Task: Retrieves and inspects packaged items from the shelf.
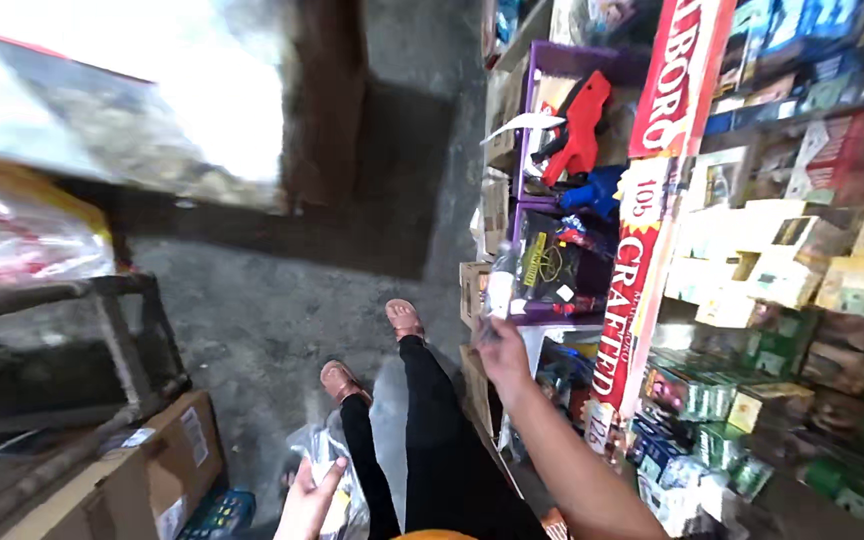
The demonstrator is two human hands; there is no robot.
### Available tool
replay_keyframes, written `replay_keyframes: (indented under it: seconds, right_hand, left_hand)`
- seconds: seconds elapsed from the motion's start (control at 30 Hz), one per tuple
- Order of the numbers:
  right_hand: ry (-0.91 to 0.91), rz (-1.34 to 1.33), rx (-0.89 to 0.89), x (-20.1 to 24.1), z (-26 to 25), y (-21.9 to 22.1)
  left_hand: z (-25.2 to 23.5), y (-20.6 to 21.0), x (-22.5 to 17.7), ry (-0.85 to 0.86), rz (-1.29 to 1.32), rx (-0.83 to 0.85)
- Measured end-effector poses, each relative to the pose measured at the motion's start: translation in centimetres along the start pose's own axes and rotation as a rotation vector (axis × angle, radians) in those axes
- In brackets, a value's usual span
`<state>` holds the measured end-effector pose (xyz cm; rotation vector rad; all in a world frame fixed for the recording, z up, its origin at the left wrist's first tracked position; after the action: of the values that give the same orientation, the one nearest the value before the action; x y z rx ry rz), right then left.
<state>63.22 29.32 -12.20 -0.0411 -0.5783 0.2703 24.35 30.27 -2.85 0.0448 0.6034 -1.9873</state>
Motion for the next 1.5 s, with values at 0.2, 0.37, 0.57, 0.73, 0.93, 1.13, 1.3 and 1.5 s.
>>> replay_keyframes:
  seconds: [0.2, 0.37, 0.57, 0.73, 0.93, 1.13, 1.3, 1.5]
  right_hand:
    - [-0.051, 0.254, 0.567, -2.4, 17.7, 3.7]
    - [-0.342, 0.449, 0.851, 0.3, 28.1, 5.0]
    - [-0.656, 0.713, 1.069, 3.0, 36.9, 5.4]
    - [-0.882, 0.807, 1.178, 4.4, 40.1, 5.1]
    - [-0.962, 0.743, 1.204, 5.8, 41.5, 4.2]
    - [-0.979, 0.62, 1.16, 6.5, 41.9, 4.2]
    - [-0.997, 0.616, 0.972, 6.6, 42.2, 4.8]
    - [-0.996, 0.526, 0.991, 6.3, 43.9, 6.3]
  left_hand:
    - [4.7, -4.9, -5.7, 0.05, 0.532, 0.037]
    - [9.6, -9.8, -10.9, 0.158, 1.091, 0.381]
    - [14.8, -14.5, -13.9, 0.474, 1.194, 0.717]
    - [17.7, -16.0, -14.1, 0.604, 1.19, 0.79]
    - [19.5, -16.6, -13.8, 0.659, 1.201, 0.754]
    - [20.2, -17.0, -14.2, 0.682, 1.18, 0.767]
    - [20.5, -17.0, -14.6, 0.684, 1.169, 0.803]
    - [20.9, -18.9, -14.8, 0.688, 1.232, 0.754]
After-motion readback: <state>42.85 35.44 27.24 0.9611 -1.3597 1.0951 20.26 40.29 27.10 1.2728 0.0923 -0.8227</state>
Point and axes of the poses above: each hand's wrist, its own z-axis away from the middle knuckle, its own y-axis out of the palm, x = y × z, the point moved 7 cm from there along -z, towards the middle knuckle, and after that the axes turned 10 degrees about -x, right-handed, at the moved point
